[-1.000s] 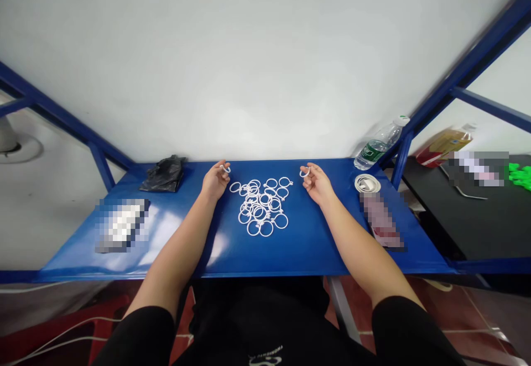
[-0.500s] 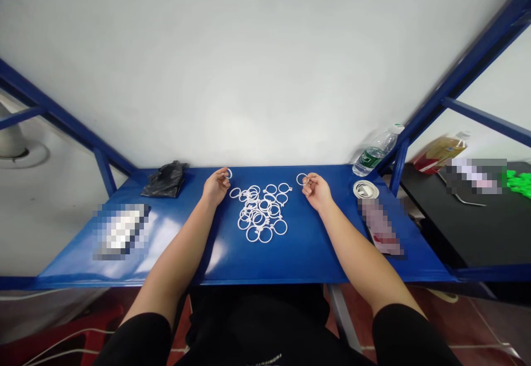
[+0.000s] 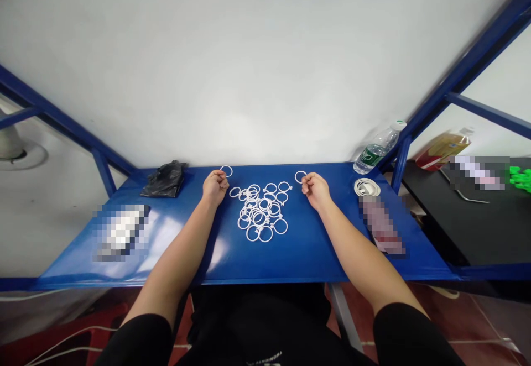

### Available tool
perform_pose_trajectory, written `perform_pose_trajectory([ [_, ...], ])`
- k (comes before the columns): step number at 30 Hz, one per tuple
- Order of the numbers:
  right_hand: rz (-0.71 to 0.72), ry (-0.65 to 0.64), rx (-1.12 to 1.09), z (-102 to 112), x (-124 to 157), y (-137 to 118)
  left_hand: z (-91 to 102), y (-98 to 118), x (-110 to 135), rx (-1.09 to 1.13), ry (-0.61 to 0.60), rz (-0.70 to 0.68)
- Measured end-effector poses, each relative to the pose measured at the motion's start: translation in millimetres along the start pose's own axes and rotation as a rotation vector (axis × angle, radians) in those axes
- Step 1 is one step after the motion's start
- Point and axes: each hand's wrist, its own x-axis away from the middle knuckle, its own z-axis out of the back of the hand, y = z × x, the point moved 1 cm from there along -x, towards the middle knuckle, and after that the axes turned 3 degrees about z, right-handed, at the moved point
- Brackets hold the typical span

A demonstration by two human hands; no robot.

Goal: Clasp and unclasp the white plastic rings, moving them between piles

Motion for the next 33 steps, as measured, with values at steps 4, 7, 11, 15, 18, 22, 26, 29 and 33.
perform_pose_trajectory([
  [4, 0.041, -0.012, 0.224, -5, 5, 2, -4.3, -6, 2, -0.079, 0.019, -0.051],
  [7, 0.175, -0.141, 0.585, -10, 14, 7, -9.6, -12, 6, -0.28, -0.049, -0.127],
  [11, 0.4, -0.38, 0.975, -18, 27, 12, -14.2, -18, 12, -0.577, -0.191, -0.182],
  [15, 0.534, -0.472, 1.113, -20, 30, 8, -16.5, -20, 18, -0.895, -0.285, -0.307],
  [18, 0.622, -0.473, 1.189, -19, 29, 3, -20.1, -20, 24, -1.138, -0.356, -0.455],
  [22, 0.646, -0.542, 1.299, -21, 30, 3, -25.6, -20, 35, -1.315, -0.414, -0.566],
  [26, 0.527, -0.716, 1.445, -30, 41, 9, -33.8, -19, 43, -1.369, -0.483, -0.594],
  [29, 0.432, -0.817, 1.5, -37, 48, 11, -41.1, -18, 50, -1.405, -0.517, -0.62],
  [33, 0.385, -0.846, 1.506, -38, 51, 9, -43.7, -14, 59, -1.523, -0.447, -0.693],
])
